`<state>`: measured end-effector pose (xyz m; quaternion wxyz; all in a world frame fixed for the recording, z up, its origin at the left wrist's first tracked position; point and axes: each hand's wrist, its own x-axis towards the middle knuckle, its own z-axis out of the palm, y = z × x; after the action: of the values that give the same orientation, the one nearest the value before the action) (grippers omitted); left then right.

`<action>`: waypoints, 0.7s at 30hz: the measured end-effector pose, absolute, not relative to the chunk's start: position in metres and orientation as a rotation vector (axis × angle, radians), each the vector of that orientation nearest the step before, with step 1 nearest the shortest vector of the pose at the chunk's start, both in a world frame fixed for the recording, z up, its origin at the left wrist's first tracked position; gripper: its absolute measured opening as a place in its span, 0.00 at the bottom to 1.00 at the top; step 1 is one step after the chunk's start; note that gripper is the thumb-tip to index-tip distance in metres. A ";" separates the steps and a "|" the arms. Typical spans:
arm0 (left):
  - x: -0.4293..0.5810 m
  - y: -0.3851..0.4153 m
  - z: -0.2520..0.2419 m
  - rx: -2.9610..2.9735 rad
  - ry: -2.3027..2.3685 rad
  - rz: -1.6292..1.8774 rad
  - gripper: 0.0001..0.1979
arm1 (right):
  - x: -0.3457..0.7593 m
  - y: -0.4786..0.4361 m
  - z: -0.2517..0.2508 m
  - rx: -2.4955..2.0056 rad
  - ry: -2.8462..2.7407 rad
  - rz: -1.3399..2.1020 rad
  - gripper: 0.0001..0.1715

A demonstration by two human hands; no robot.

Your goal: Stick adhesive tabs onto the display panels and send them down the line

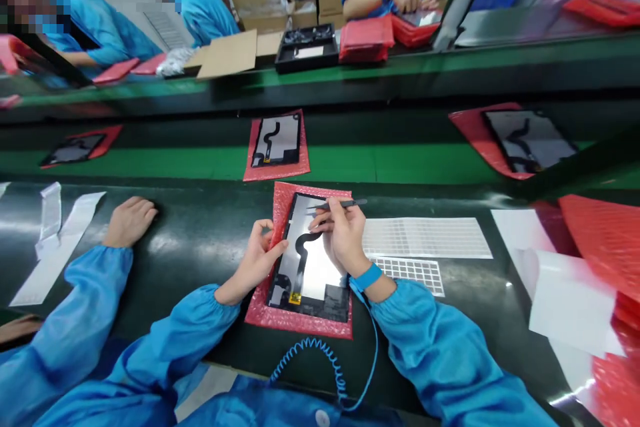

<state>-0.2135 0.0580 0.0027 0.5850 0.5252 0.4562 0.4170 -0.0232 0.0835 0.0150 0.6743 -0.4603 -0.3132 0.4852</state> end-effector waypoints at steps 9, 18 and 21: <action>-0.190 0.146 0.026 1.166 1.108 1.170 0.19 | 0.077 0.021 0.008 -1.195 -0.857 0.771 0.22; -0.151 0.222 0.052 1.185 1.177 1.184 0.13 | 0.095 0.013 -0.018 -1.322 -1.101 0.616 0.17; -0.165 0.191 0.042 1.201 1.188 1.153 0.12 | 0.098 0.004 -0.010 -1.282 -1.029 0.530 0.14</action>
<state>-0.1648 0.1913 0.0422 0.5211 0.5012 0.4958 0.4810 0.0981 0.0037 -0.0104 0.6498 -0.5641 -0.4530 0.2333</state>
